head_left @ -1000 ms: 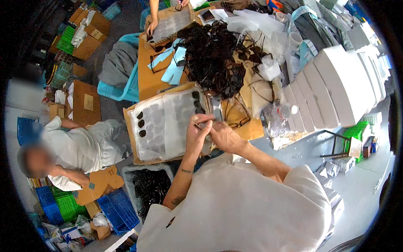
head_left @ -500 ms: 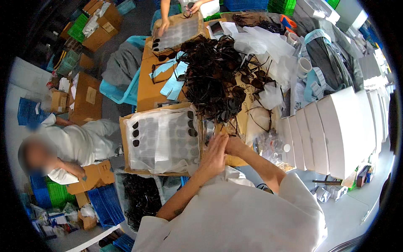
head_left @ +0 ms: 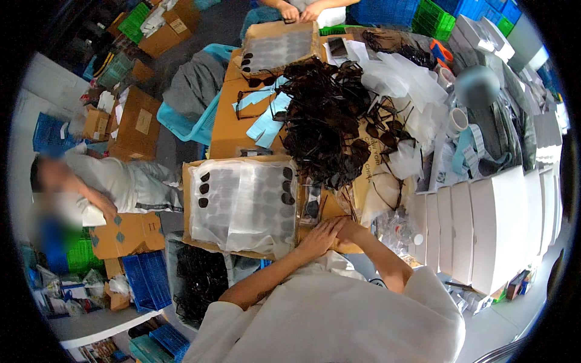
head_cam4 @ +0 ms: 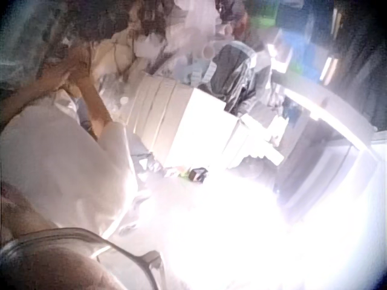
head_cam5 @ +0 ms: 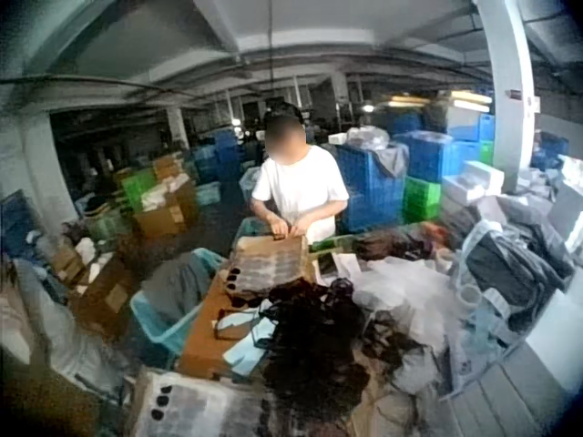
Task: The person assembles sunglasses by picking up lenses and frames from a tray and bin, then snapping them together. The person places the completed sunglasses into a pile on the table. The person repeats this process for multiple pairs.
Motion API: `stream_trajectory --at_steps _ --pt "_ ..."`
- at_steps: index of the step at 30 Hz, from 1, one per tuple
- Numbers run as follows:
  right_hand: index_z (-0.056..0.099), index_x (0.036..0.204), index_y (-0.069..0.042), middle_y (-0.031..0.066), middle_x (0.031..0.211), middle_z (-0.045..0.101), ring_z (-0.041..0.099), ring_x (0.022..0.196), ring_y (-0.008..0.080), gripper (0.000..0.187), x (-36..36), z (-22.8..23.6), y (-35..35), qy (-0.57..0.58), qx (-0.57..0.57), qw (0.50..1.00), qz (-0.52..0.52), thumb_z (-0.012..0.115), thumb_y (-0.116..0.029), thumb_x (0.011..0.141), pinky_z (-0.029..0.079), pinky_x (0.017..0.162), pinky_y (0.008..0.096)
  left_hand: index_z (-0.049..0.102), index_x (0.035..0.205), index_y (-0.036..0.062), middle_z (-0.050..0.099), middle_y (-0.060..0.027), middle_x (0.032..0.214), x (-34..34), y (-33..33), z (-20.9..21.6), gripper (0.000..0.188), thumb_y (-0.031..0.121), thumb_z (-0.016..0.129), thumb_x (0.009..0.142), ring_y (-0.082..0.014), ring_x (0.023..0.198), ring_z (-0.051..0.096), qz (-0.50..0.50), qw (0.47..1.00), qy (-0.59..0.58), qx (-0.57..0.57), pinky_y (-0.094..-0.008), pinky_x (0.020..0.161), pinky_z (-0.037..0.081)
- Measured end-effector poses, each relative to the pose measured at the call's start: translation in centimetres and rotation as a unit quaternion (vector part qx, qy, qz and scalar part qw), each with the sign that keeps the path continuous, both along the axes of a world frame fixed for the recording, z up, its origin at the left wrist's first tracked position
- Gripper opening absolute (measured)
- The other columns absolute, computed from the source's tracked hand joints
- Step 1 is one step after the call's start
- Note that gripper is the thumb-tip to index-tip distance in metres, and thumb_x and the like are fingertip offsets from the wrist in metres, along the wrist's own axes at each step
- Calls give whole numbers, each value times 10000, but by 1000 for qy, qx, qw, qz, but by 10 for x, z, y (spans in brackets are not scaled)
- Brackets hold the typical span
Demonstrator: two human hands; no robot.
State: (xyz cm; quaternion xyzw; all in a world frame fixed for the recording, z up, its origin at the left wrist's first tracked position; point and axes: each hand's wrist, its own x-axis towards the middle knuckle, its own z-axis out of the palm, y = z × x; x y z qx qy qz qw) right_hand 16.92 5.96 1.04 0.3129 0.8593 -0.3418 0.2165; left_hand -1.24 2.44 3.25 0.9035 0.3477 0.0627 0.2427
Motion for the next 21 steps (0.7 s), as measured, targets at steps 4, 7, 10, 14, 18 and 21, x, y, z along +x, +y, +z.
stream_trajectory --at_steps 4,7,10,14,18,21 --pt "681 1090 -43 197 1022 688 676 921 349 418 25 161 60 236 9 950 -203 754 -310 777 532 787 438 377 1421 35 467 -205 1390 -3 13 -10 733 264 711 810 -363 1299 453 2 998 49 -37 -494 1107 340" --pt "649 1128 -14 216 1012 680 671 909 375 330 37 183 151 303 228 829 -411 691 -168 839 531 748 426 459 1355 43 436 -186 1414 -6 14 8 680 295 726 782 -344 1312 409 -51 994 98 4 -515 1070 367" --pt "554 1088 0 221 1129 627 587 1043 428 283 29 162 238 247 379 755 -474 638 -125 849 490 853 495 496 1342 27 442 -179 1406 -4 19 2 592 261 671 827 -345 1301 410 -39 987 141 -65 -541 1065 364" --pt "379 1423 -8 239 1316 532 572 1137 394 718 32 102 285 -13 279 877 -390 728 -117 805 512 918 469 456 1434 42 326 -175 1555 9 11 -36 575 231 544 898 -348 1417 315 36 968 246 25 -587 1074 303" --pt "443 1341 -8 226 1293 532 608 1065 377 655 23 74 273 -49 308 892 -326 762 -57 771 564 847 442 470 1430 46 234 -184 1599 18 0 -47 564 316 483 935 -403 1451 232 56 933 335 119 -645 1087 245" --pt "504 1203 4 209 1273 536 581 1100 379 556 21 85 264 -22 375 858 -350 783 -41 724 542 874 431 471 1431 45 208 -213 1597 15 -13 -15 645 400 542 897 -437 1462 176 123 914 348 171 -646 1109 212"
